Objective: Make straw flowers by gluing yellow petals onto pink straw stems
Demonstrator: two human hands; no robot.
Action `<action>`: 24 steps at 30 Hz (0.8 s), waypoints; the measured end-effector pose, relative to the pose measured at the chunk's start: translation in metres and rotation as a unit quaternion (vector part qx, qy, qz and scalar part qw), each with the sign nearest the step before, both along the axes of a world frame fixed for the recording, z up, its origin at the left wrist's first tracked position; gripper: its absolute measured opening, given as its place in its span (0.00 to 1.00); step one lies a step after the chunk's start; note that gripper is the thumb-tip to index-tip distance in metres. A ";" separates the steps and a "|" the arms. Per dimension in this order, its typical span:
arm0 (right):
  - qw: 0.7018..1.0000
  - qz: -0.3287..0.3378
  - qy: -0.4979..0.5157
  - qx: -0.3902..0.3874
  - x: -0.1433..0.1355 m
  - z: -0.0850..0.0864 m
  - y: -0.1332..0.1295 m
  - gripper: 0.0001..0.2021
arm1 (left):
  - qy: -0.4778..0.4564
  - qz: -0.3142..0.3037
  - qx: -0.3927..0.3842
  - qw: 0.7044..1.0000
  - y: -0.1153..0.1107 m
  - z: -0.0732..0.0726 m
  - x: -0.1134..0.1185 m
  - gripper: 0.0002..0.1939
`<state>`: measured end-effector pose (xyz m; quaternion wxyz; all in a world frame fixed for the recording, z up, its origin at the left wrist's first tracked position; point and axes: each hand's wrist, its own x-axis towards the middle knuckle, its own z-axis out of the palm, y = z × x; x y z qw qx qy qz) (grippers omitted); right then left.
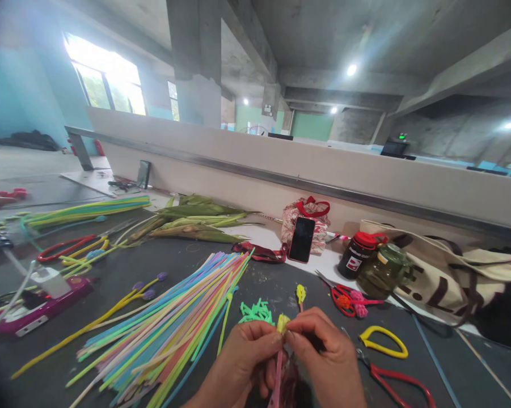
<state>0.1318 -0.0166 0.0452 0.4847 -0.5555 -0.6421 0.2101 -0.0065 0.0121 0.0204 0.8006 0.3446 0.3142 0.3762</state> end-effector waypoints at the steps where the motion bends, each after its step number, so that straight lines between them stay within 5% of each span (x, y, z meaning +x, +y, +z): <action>1: 1.000 -0.002 0.004 0.000 -0.001 -0.001 0.000 0.05 | 0.000 -0.001 0.003 1.000 0.000 0.001 0.000 0.19; 9: 0.997 -0.066 0.044 -0.002 -0.011 -0.008 -0.003 0.06 | 0.017 0.028 0.024 0.999 -0.003 0.008 -0.004 0.18; 13: 0.982 -0.103 0.159 0.011 -0.014 -0.010 -0.005 0.08 | 0.024 0.063 0.042 0.997 -0.003 0.007 -0.003 0.19; 17: 0.963 -0.045 0.264 -0.034 -0.020 -0.015 -0.005 0.08 | 0.059 0.092 0.098 0.989 -0.002 -0.002 -0.004 0.21; 24: 0.955 0.030 0.294 -0.035 -0.025 -0.023 -0.001 0.10 | 0.101 0.074 0.141 0.982 -0.003 -0.006 -0.007 0.23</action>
